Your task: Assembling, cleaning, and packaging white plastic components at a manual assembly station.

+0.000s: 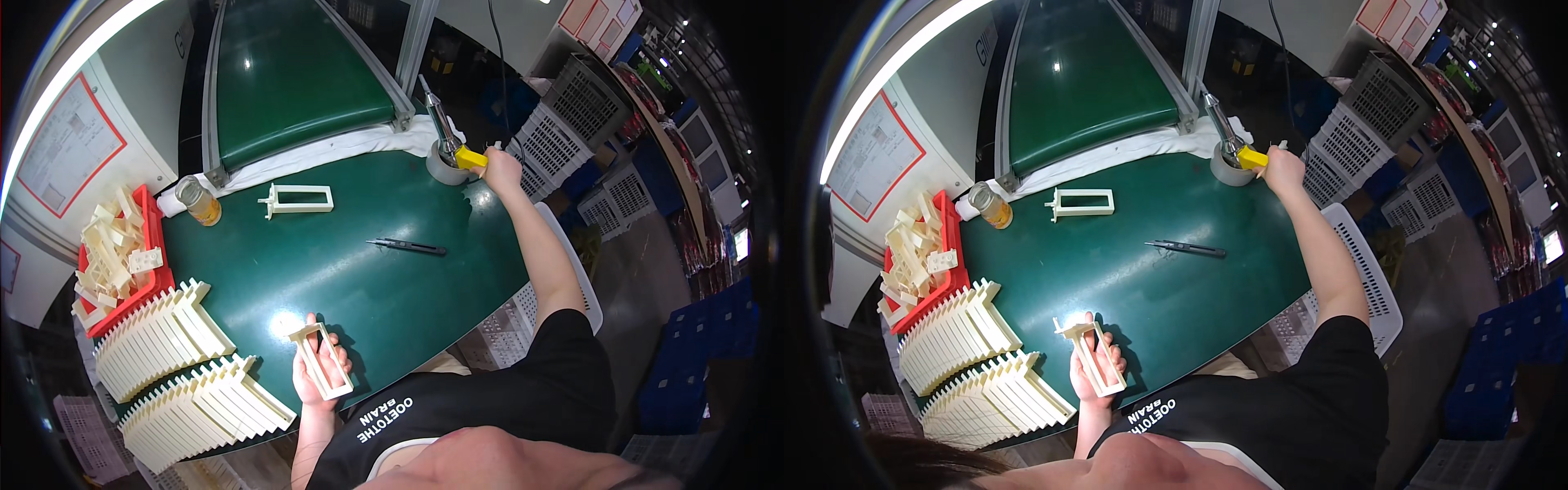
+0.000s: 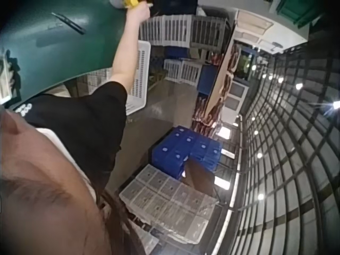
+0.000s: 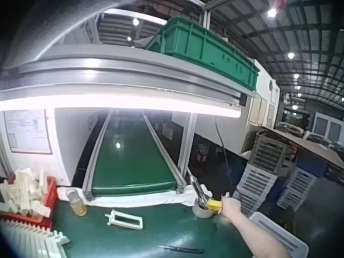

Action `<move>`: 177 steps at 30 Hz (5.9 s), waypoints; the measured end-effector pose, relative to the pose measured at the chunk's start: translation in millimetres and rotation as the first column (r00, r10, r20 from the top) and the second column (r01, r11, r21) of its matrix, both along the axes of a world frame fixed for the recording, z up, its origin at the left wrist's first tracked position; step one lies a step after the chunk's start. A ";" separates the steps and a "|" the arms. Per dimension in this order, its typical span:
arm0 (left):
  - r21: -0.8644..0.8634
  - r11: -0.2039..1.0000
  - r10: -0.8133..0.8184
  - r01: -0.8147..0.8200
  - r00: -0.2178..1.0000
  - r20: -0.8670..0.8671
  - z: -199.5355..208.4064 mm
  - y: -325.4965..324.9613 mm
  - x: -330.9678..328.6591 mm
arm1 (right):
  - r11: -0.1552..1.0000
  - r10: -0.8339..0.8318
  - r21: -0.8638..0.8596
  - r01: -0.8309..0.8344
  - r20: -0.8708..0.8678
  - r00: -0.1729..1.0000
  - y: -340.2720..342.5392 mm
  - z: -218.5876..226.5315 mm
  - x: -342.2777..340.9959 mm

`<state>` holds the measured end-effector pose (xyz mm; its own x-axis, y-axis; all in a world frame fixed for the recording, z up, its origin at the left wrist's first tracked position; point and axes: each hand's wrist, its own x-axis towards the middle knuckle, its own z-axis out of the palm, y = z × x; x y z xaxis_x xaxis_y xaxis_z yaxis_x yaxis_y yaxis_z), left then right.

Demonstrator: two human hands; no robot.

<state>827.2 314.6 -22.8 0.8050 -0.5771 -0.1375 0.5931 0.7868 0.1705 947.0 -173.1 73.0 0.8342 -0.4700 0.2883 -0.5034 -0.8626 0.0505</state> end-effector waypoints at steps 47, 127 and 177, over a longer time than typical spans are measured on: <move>-0.127 0.992 -0.032 0.024 0.997 -0.066 5.5 4.6 -1.7 | -0.261 0.619 0.754 -0.602 0.610 0.495 322.6 -56.5 -106.2; 0.474 0.880 -0.058 0.027 0.997 0.050 45.2 9.4 -23.3 | 0.014 0.799 -0.013 -1.000 0.601 0.003 284.5 -52.2 -92.8; 0.695 0.718 -0.195 -0.033 0.949 0.246 32.5 74.8 -94.1 | -0.127 0.720 0.717 -0.686 0.543 0.433 345.4 -59.0 -148.5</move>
<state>733.1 389.4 9.6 0.8261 -0.4796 -0.2961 0.4844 0.3356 0.8079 798.4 172.4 14.0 0.8525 0.4632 0.2422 0.4029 -0.2870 -0.8691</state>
